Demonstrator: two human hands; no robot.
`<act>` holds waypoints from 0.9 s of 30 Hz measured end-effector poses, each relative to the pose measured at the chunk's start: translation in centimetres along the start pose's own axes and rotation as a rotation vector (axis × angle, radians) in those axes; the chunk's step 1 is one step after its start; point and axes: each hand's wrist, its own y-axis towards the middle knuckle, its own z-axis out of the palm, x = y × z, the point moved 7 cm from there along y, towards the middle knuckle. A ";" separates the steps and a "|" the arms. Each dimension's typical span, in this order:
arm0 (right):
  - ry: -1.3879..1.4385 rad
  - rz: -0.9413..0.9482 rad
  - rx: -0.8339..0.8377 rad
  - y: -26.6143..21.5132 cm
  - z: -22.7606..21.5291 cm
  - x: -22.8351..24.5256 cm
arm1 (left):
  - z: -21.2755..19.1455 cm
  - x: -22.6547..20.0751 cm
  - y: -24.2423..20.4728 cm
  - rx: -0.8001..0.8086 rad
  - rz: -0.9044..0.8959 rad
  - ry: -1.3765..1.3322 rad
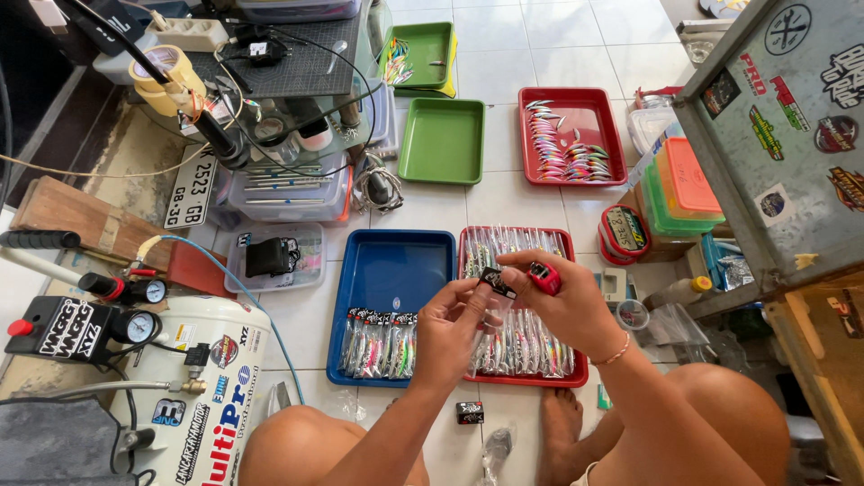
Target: The person takes individual fishing lures from a tray, inserts them into small plastic bags along with a brand card, and then places the packaged items into another tray.
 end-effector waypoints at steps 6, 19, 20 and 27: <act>0.091 0.071 0.021 0.8 -0.4 -4.3 | -0.9 0.4 0.3 -0.059 -0.018 -0.023; 0.121 0.102 -0.005 1.2 -0.2 -3.8 | -0.5 0.2 0.1 -0.083 -0.023 -0.089; 0.288 0.214 -0.042 1.1 -0.1 -3.9 | -0.7 0.2 0.1 -0.102 -0.008 -0.080; 1.112 0.729 -0.371 2.9 0.1 -14.4 | -1.5 0.5 0.6 -0.146 0.011 -0.033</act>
